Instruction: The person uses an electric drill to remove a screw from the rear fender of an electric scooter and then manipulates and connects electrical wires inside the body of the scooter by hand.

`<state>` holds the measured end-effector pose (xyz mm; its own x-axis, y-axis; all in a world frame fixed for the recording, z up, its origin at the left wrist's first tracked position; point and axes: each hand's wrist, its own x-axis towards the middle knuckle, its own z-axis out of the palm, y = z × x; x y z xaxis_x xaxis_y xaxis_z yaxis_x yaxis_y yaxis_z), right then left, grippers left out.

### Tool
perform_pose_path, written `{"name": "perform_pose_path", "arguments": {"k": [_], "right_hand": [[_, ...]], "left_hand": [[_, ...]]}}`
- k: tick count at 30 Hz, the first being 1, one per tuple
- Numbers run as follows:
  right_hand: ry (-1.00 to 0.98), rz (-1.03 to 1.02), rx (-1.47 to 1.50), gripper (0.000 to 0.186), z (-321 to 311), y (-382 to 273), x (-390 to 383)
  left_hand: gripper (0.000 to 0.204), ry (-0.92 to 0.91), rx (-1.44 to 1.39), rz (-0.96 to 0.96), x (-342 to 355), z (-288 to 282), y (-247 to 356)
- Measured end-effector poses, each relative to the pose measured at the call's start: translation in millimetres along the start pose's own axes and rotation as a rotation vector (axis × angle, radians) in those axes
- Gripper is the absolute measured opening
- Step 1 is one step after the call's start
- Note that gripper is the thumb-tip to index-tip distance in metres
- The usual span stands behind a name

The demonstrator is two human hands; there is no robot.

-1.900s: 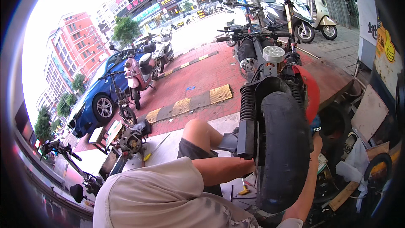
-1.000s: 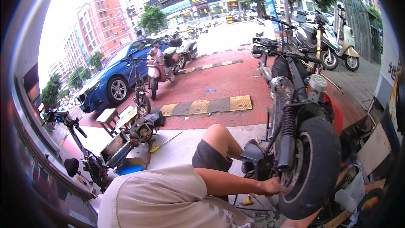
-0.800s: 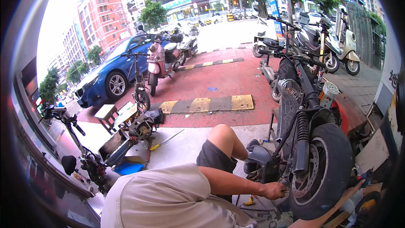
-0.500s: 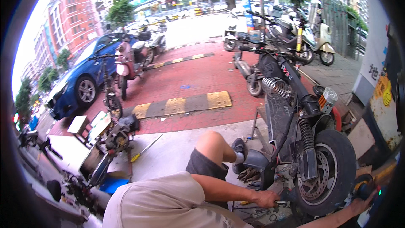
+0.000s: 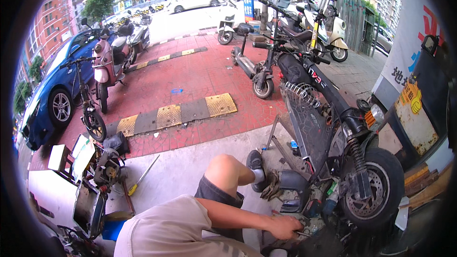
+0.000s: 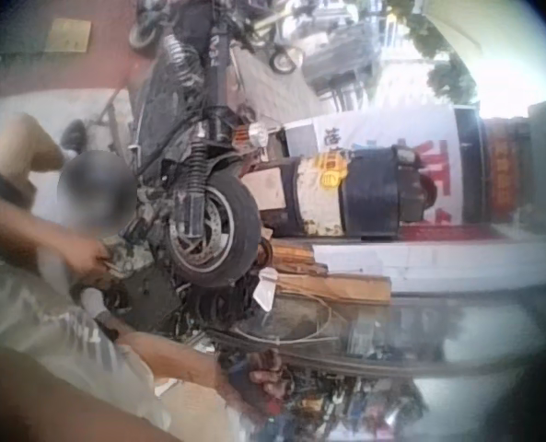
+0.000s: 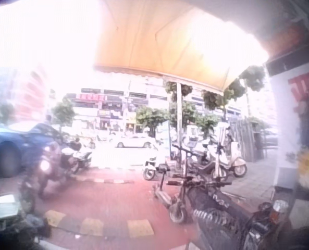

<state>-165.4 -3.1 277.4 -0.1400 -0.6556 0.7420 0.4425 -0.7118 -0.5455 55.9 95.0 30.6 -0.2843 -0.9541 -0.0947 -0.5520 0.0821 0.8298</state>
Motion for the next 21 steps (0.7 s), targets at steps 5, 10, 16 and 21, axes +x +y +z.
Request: {"name": "perform_pose_path", "arguments": {"k": [5,10,16,21], "right_hand": [[-0.245,0.227,-0.199,0.049,49.8,-15.2,-69.5],[-0.511,0.381,-0.5,0.045,83.1,-18.3,-111.6],[-0.9,0.103,-1.272,0.052,96.5,-3.0,-139.7],[-0.97,0.155,-0.922,0.049,85.3,-10.9,-167.2]], "left_hand": [[0.056,0.152,-0.24,0.073,-55.0,-7.6,16.3],[0.077,0.448,-0.587,0.345,-113.7,-37.1,74.3],[0.067,0.289,-1.138,0.167,-114.9,-25.2,60.6],[0.059,0.625,-1.383,0.094,-100.6,-16.1,74.8]]}}
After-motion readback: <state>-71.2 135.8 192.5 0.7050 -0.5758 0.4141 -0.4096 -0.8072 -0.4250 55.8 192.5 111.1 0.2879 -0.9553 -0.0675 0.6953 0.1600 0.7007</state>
